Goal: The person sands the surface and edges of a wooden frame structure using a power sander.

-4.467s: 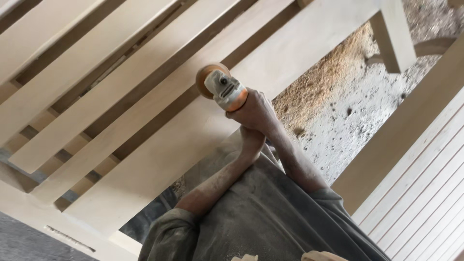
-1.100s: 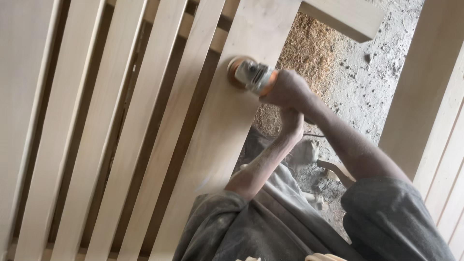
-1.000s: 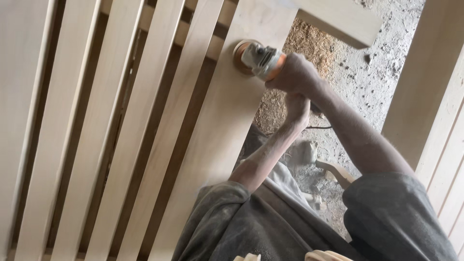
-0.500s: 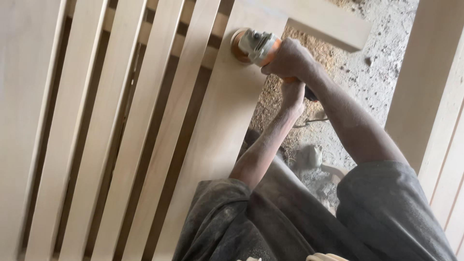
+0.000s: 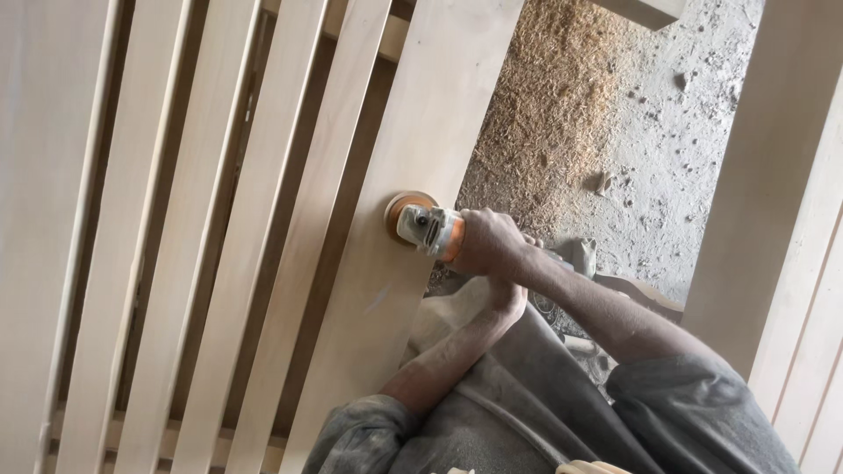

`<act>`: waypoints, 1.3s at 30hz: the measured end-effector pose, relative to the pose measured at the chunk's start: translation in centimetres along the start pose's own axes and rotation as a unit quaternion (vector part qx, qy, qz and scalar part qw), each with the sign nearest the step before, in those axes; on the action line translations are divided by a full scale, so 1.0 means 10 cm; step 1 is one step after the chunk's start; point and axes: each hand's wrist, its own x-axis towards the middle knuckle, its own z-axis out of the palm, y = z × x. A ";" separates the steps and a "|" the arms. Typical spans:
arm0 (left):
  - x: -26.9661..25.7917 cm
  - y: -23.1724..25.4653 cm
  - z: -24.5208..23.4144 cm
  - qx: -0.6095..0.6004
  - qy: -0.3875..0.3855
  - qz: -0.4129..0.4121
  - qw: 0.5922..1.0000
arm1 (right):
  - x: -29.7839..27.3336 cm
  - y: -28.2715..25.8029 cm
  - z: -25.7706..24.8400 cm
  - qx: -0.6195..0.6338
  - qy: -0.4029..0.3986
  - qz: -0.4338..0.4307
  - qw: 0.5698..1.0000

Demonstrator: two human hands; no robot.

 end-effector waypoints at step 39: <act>0.62 -0.42 0.01 0.092 0.009 0.028 0.995 | 0.19 0.33 -0.44 0.025 0.021 0.110 0.993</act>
